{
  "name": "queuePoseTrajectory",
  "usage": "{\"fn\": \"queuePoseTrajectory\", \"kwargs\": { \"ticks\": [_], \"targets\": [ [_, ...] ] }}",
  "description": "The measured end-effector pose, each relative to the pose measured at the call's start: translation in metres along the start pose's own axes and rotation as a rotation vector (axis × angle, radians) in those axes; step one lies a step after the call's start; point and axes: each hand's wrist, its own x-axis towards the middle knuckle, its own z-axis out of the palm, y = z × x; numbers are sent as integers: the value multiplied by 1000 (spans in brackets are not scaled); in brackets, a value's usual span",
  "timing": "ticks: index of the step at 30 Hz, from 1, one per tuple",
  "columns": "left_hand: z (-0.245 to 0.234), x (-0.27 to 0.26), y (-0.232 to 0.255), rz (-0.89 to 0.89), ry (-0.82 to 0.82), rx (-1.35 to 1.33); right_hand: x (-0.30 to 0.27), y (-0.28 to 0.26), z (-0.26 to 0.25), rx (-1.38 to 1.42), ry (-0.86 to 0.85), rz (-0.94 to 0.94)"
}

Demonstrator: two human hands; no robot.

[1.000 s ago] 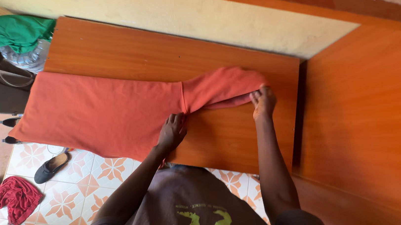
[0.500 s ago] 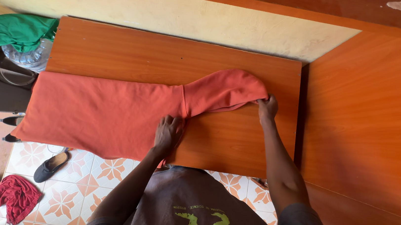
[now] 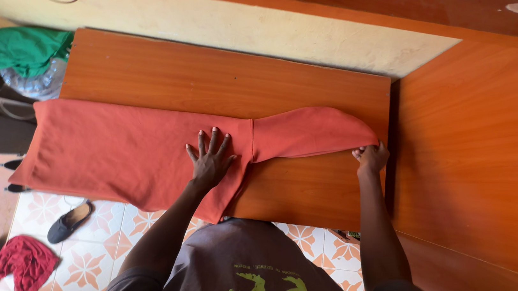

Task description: The person picks up a red sweatshirt from a bed, spreads it out on a wooden surface by hand, folds the sleeves and body into a square, and places it inside a drawer with other folded items.

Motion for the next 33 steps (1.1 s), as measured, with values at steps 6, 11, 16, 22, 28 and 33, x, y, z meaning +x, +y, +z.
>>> {"fn": "queuePoseTrajectory", "kwargs": {
  "ticks": [6,11,16,22,28,33],
  "targets": [
    [13,55,8,50,-60,12,-7,-45,-17,-221,-14,-25],
    [24,123,34,103,-218,-15,38,-57,-29,135,91,113],
    [37,140,45,151,-270,-99,33,23,-14,-94,70,-176],
    [56,61,38,298,24,-28,-159,102,104,-730,-547,-835],
    [9,-57,19,176,165,-68,-224,65,97,-1131,-504,-1051],
    [-2,-109,-11,-13,284,-104,-229,76,94,-1131,-415,-993]
  ]
}}
